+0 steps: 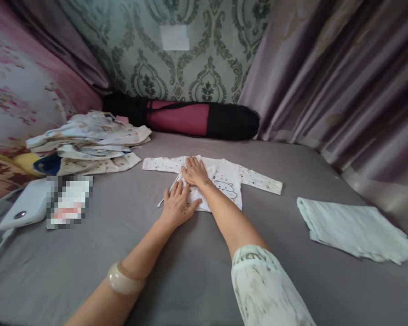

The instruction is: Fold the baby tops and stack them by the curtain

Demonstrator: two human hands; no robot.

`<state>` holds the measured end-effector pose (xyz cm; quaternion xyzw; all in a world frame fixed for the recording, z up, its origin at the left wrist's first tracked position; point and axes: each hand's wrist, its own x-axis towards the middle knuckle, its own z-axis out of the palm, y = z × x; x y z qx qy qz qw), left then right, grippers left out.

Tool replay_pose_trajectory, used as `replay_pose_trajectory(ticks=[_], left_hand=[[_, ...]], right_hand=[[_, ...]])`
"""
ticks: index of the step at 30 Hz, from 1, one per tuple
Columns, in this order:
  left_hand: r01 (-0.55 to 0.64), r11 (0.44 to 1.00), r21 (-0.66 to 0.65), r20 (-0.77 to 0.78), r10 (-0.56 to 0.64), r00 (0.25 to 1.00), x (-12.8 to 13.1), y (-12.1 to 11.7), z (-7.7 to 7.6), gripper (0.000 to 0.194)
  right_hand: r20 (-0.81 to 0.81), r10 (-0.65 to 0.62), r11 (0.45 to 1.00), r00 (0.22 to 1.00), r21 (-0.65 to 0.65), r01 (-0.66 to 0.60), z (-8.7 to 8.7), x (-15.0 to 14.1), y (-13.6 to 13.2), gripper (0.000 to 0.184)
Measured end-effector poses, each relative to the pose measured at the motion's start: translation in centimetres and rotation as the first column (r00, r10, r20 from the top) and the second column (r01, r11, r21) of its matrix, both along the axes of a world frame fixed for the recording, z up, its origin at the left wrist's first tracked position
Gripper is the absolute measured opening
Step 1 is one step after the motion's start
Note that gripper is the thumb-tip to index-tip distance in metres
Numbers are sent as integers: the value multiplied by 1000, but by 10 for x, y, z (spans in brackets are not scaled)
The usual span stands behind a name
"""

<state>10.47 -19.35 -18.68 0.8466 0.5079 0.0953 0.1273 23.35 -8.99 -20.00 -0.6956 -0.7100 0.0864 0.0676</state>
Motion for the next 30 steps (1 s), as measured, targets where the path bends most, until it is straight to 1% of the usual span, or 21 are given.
replay_pose_trajectory(ticks=[3,6,9,12,14,16,19,23,25,27,29,30], left_hand=[[-2,1000,9,8,2,1000,-1,1,1,66],[-17,998,59,56,13,998,-2,1,1,61],[14,988,153,116,-32,993,0,-1,0,57],[123,971,205,109,-148,983,1,-3,-1,52],[171,966,193,73,-188,979,1,-3,-3,52],[186,971,150,26,-192,981,1,-2,-4,53],[170,982,78,-8,-170,985,1,0,-4,54],[147,989,24,13,-147,989,0,4,-5,54],[147,989,4,37,-147,988,0,7,-5,51],[146,989,-22,88,-144,986,-2,11,-5,48],[141,988,-68,180,-127,975,-4,16,-3,46],[136,986,-94,236,-111,965,-5,19,-2,46]], right_hand=[[-120,-10,1000,993,13,12,11,4,-7,62],[-182,-65,994,981,74,80,23,16,-28,62],[-128,-139,986,982,75,150,28,37,-63,63],[-43,-217,976,975,13,218,26,58,-100,64],[-7,-229,973,973,-26,229,21,68,-119,64],[12,-213,976,977,-48,213,16,71,-133,65],[41,-191,981,981,-17,192,7,68,-142,65],[27,-191,981,981,45,189,0,65,-142,63],[-37,-182,982,983,36,184,2,69,-140,62],[-158,-184,982,970,7,187,7,76,-139,62],[-277,-200,978,940,1,208,13,83,-139,62],[-307,-204,976,929,13,219,15,85,-140,62]])
